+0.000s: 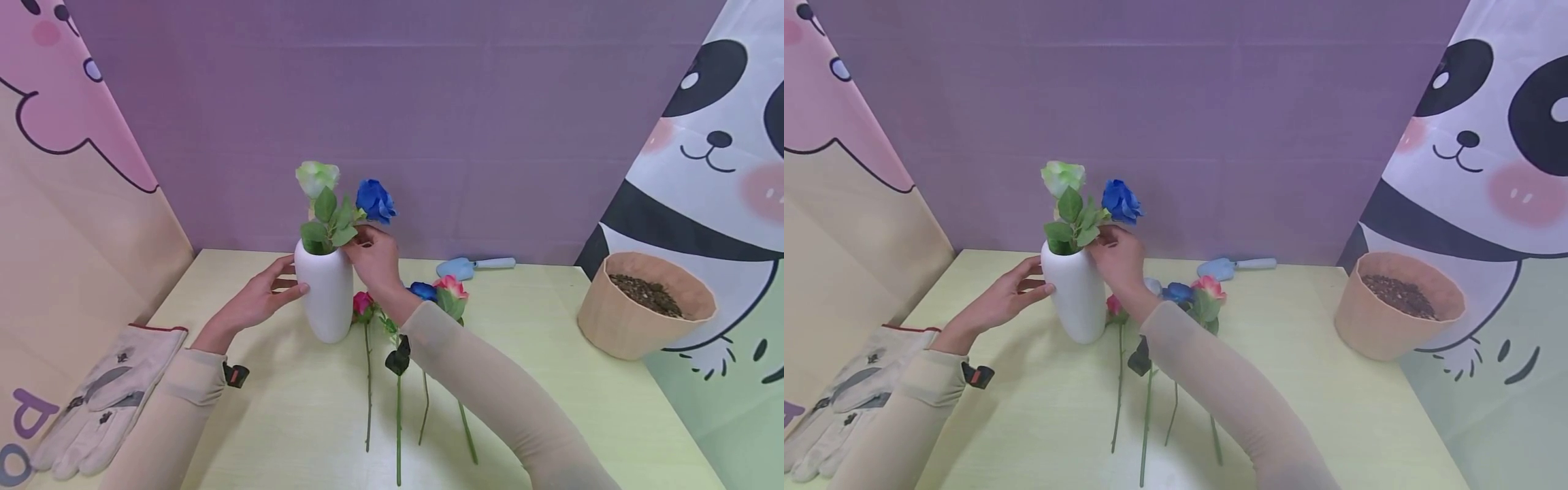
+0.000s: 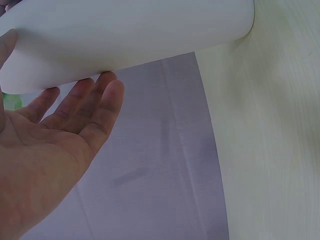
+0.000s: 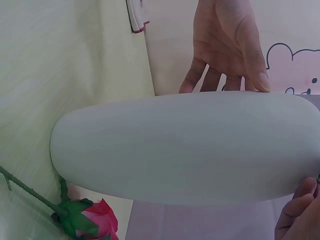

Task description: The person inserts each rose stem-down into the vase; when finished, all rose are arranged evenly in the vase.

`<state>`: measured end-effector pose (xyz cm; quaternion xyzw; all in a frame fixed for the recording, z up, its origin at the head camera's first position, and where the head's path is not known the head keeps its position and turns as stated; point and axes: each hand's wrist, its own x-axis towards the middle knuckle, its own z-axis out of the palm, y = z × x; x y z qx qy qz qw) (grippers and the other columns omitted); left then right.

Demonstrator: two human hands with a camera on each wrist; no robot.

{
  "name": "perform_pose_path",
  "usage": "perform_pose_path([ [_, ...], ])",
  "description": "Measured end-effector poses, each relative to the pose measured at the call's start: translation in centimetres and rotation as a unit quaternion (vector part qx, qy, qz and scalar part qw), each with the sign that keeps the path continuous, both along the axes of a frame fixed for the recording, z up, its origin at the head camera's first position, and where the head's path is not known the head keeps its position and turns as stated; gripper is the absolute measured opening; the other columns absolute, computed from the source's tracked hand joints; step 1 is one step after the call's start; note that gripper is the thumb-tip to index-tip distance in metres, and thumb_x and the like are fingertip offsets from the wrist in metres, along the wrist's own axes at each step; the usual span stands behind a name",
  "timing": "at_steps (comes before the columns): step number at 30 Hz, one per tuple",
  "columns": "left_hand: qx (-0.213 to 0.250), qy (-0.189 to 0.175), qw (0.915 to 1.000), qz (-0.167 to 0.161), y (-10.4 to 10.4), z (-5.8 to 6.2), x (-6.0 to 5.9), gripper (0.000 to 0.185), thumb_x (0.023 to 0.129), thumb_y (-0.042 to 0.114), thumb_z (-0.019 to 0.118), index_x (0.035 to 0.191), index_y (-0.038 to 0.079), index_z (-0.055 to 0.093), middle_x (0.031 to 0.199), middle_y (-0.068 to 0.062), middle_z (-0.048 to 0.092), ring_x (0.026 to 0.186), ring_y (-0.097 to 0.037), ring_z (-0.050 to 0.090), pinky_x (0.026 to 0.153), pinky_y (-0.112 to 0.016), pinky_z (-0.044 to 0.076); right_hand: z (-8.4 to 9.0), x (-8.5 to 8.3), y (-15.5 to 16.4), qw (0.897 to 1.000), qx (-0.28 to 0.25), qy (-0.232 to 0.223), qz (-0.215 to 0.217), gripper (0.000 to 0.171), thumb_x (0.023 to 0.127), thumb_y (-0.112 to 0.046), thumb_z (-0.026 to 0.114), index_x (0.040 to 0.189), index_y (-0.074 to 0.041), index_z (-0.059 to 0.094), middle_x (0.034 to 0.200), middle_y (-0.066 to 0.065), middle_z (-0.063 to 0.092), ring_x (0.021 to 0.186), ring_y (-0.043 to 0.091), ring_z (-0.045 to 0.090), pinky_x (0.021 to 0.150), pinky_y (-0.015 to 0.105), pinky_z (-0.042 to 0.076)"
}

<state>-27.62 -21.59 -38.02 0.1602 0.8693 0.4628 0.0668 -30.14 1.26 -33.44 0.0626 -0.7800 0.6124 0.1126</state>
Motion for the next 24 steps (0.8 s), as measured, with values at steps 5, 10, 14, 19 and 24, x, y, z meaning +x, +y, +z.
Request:
perform_pose_path([
  [5,0.000,-0.003,1.0000,0.000,0.0,0.0,0.0,0.080,0.094,0.055,0.061,0.158,0.027,0.022,0.152,-0.009,0.043,0.138,-0.037,0.049,0.107,-0.059,0.046,-0.3,0.1,0.5,1.000,-0.011,-0.012,0.025,0.022,0.091,-0.019,0.067,0.110,-0.015,0.076,0.098,0.007,0.070,0.080,0.016,0.063,0.068,0.025,0.057],
  [10,0.000,0.003,1.0000,0.000,0.0,0.1,0.0,0.079,0.095,0.053,0.062,0.158,0.024,0.023,0.152,-0.010,0.044,0.138,-0.039,0.049,0.106,-0.059,0.047,-0.6,0.8,1.0,0.998,-0.018,-0.027,0.050,0.023,0.094,-0.024,0.066,0.114,-0.017,0.075,0.103,0.006,0.070,0.082,0.017,0.064,0.074,0.032,0.060],
  [14,-0.003,0.010,0.9999,-0.003,0.0,0.1,0.1,0.078,0.096,0.051,0.061,0.158,0.021,0.023,0.152,-0.012,0.043,0.138,-0.040,0.048,0.106,-0.060,0.047,-0.9,1.3,1.5,0.997,-0.018,-0.031,0.067,0.026,0.094,-0.032,0.069,0.116,-0.018,0.073,0.106,0.005,0.071,0.085,0.025,0.066,0.073,0.031,0.058],
  [19,-0.005,0.006,1.0000,0.000,0.0,0.2,0.2,0.079,0.096,0.052,0.062,0.158,0.022,0.024,0.152,-0.011,0.043,0.139,-0.039,0.048,0.107,-0.059,0.047,-1.3,2.0,2.2,0.995,-0.010,-0.051,0.084,0.028,0.094,-0.035,0.070,0.117,-0.020,0.071,0.112,0.003,0.069,0.092,0.025,0.066,0.070,0.027,0.058],
  [24,-0.007,0.004,1.0000,0.001,0.1,0.2,0.2,0.082,0.095,0.053,0.062,0.158,0.021,0.022,0.153,-0.011,0.042,0.140,-0.039,0.046,0.107,-0.060,0.046,-1.6,2.5,3.1,0.993,-0.016,-0.062,0.095,0.027,0.094,-0.030,0.071,0.117,-0.015,0.070,0.111,0.007,0.069,0.084,0.020,0.066,0.064,0.027,0.058],
])
